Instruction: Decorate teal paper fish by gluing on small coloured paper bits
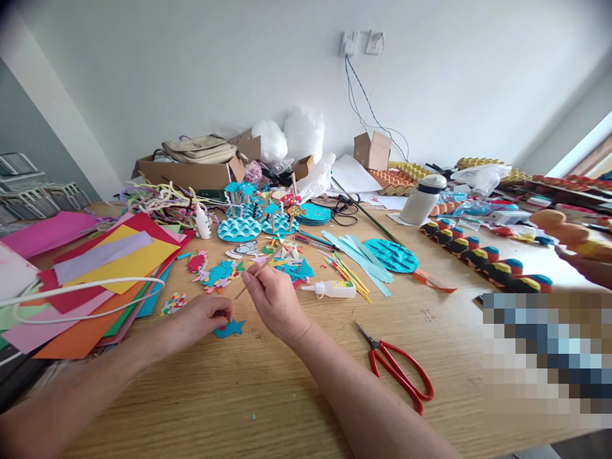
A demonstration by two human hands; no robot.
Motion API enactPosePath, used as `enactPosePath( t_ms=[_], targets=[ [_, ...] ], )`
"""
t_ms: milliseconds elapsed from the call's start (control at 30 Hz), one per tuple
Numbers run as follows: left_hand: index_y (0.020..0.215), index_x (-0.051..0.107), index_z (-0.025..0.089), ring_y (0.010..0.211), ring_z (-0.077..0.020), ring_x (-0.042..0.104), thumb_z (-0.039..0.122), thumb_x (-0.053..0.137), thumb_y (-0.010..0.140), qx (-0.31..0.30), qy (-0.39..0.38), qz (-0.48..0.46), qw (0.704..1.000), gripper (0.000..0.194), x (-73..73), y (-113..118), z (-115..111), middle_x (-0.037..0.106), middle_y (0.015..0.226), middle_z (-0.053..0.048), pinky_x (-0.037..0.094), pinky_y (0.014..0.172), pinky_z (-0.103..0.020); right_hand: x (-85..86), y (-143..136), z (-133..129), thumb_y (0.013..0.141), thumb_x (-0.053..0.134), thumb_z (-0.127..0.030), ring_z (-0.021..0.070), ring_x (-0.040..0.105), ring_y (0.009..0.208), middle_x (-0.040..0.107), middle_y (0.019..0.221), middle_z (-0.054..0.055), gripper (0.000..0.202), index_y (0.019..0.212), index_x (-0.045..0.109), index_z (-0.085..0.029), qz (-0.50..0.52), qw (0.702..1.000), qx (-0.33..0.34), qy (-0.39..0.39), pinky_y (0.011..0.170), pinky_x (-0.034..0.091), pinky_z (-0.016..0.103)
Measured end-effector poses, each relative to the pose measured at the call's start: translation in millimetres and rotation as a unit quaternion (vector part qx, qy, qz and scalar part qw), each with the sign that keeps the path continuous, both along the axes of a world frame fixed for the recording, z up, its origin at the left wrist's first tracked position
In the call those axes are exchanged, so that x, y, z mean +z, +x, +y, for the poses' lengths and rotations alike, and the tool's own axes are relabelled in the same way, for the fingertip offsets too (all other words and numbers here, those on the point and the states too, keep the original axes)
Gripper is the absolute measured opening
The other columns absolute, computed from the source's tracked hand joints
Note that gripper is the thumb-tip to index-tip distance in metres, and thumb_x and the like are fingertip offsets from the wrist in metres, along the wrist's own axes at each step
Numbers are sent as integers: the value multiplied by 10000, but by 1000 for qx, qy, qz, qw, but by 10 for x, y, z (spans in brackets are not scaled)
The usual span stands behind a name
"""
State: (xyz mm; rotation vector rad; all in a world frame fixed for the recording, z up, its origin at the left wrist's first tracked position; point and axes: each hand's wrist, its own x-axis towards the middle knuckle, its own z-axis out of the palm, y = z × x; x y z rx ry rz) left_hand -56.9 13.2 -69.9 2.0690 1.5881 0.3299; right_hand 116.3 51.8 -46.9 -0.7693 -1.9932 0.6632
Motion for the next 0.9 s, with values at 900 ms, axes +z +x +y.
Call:
enactPosePath(
  t_ms=[900],
  targets=[
    [688, 512, 192, 669, -150, 521, 127, 474, 725, 37, 42, 60, 997, 84, 45, -97, -69, 571, 706, 17, 336, 566, -238, -39, -39, -43, 868, 377, -285, 81, 440, 512, 446, 565, -32, 233, 670, 447, -184, 2, 998, 49, -26, 523, 354, 193]
  ],
)
